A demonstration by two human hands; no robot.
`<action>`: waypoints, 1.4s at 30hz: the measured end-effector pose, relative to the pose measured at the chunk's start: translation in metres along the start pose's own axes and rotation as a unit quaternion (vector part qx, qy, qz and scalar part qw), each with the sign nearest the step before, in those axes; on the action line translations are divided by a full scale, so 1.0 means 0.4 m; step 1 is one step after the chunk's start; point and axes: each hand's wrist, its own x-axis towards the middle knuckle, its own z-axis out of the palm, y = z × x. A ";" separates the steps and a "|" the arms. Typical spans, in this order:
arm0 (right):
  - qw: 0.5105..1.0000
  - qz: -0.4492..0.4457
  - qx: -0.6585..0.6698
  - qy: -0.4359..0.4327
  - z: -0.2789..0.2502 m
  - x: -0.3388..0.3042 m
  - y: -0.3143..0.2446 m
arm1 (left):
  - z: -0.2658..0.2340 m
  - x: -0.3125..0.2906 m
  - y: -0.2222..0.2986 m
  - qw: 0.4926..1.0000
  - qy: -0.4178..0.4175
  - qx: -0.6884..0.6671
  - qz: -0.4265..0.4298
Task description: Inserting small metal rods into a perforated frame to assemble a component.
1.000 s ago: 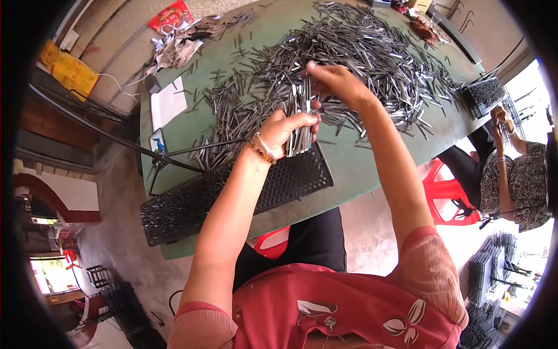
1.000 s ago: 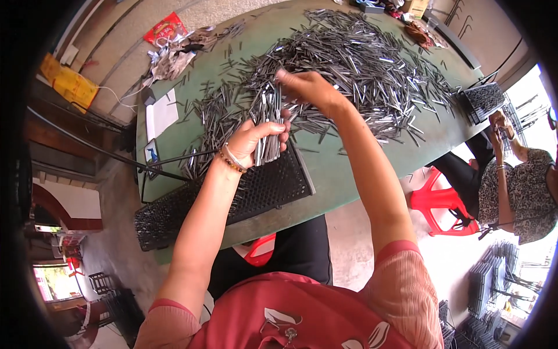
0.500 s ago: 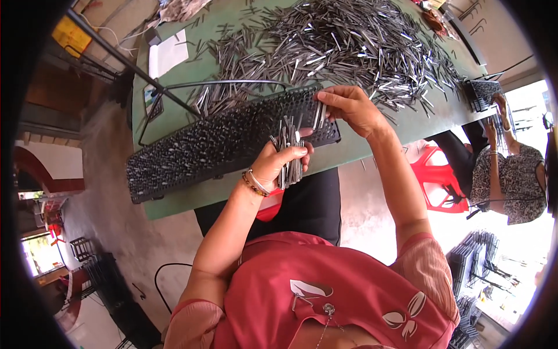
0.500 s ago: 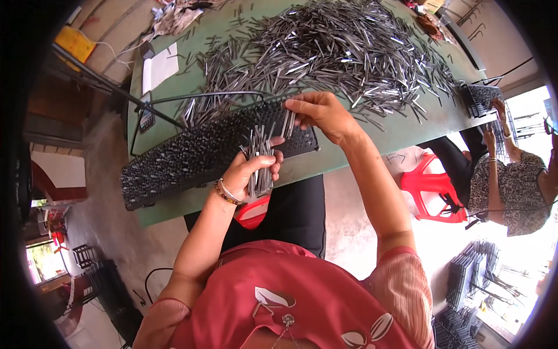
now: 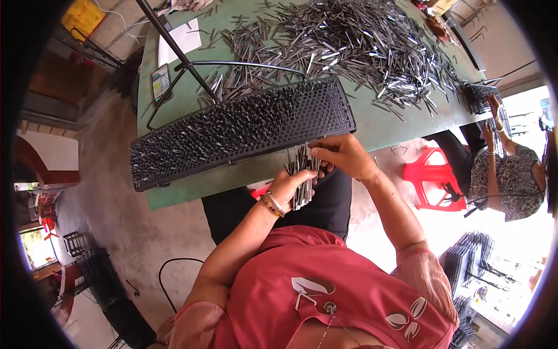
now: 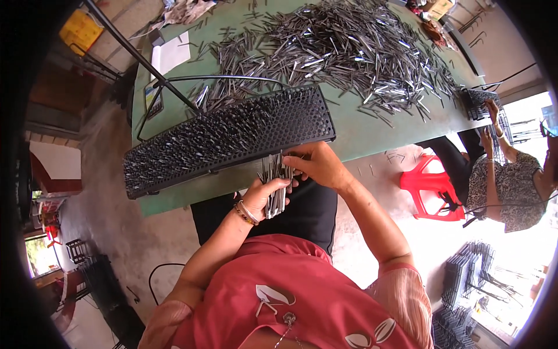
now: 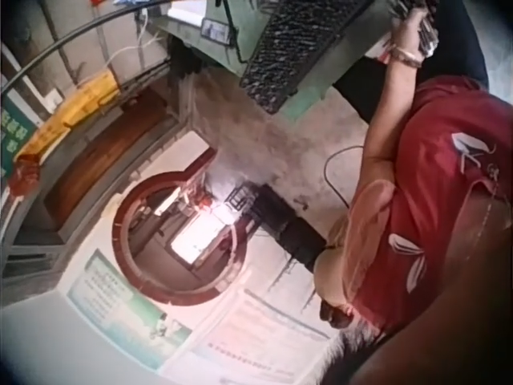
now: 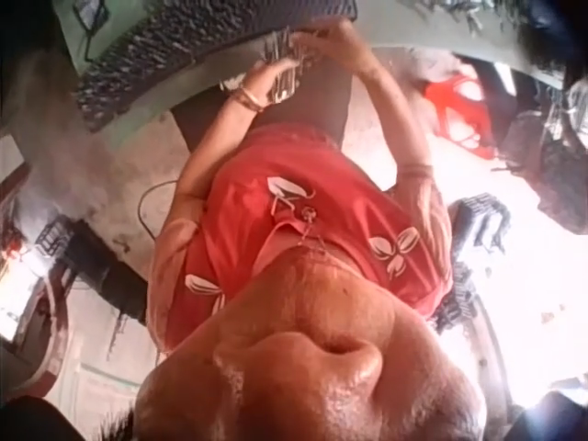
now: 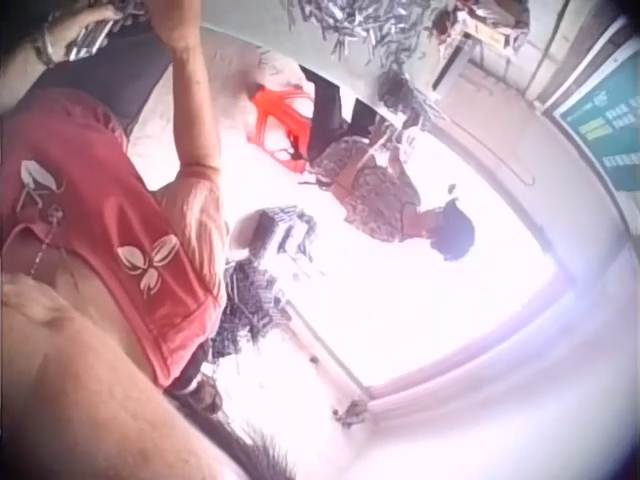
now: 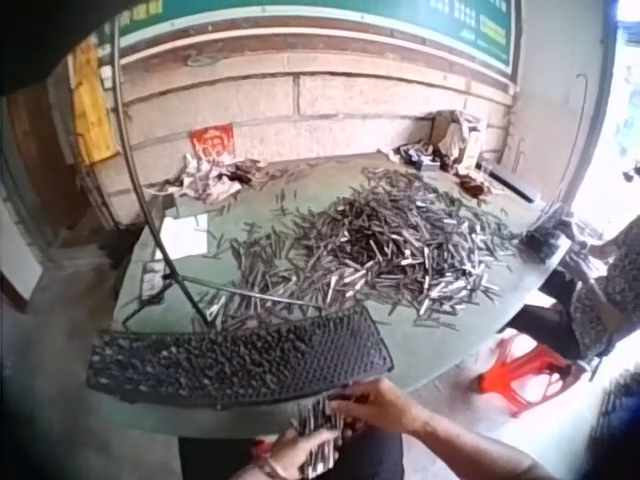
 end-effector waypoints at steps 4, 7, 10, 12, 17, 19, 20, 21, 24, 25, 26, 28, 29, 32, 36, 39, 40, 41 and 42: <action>0.999 -0.038 0.019 0.029 -0.012 0.022 0.019 | 0.015 0.027 0.012 0.999 0.035 -0.014 -0.009; 0.996 -0.065 0.034 0.044 -0.024 0.030 0.000 | 0.025 0.054 0.021 0.999 0.032 -0.007 0.040; 0.995 -0.028 0.034 0.087 -0.046 0.039 0.001 | 0.038 0.065 0.032 0.999 0.021 -0.008 0.047; 0.995 -0.023 0.018 0.090 -0.053 0.047 -0.001 | 0.066 0.065 0.046 0.995 0.023 -0.012 0.094; 0.996 -0.025 0.029 0.084 -0.069 0.057 0.017 | 0.060 0.080 0.044 0.998 0.047 0.014 0.047; 0.995 -0.027 0.041 0.087 -0.073 0.061 0.020 | 0.059 0.082 0.050 0.998 0.048 0.001 0.029; 0.995 -0.028 0.040 0.087 -0.073 0.061 0.019 | 0.061 0.084 0.048 0.998 0.048 0.001 0.029; 0.995 -0.024 0.035 0.088 -0.070 0.057 0.016 | 0.065 0.084 0.041 0.998 0.051 -0.007 0.040; 0.995 -0.026 0.013 0.090 -0.068 0.060 0.006 | 0.063 0.084 0.043 0.997 0.057 -0.041 0.037; 0.995 -0.027 -0.005 0.095 -0.068 0.057 0.006 | 0.063 0.082 0.044 0.996 0.059 -0.067 0.019; 0.995 -0.026 -0.005 0.094 -0.067 0.056 0.009 | 0.061 0.087 0.035 0.996 0.064 -0.061 0.027; 0.994 -0.026 0.027 0.099 -0.067 0.055 0.019 | 0.059 0.083 0.037 0.995 0.062 -0.068 0.024; 0.995 -0.026 0.028 0.098 -0.068 0.054 0.018 | 0.059 0.081 0.039 0.995 0.059 -0.075 0.021; 0.994 -0.039 0.036 0.093 -0.070 0.047 0.014 | 0.061 0.079 0.041 0.997 0.035 -0.066 0.015; 0.992 -0.037 0.086 0.087 -0.087 0.052 0.019 | 0.055 0.084 0.041 0.997 0.037 -0.064 0.008; 0.991 -0.037 0.097 0.088 -0.097 0.051 0.024 | 0.061 0.087 0.040 0.996 0.064 -0.054 0.014; 0.989 -0.038 0.106 0.101 -0.099 0.051 0.025 | 0.067 0.088 0.041 0.995 0.072 -0.063 0.019; 0.988 -0.040 0.106 0.102 -0.102 0.051 0.026 | 0.069 0.088 0.039 0.995 0.072 -0.062 0.019; 0.986 -0.050 0.100 0.122 -0.104 0.051 0.027 | 0.068 0.086 0.034 0.995 0.076 -0.056 0.020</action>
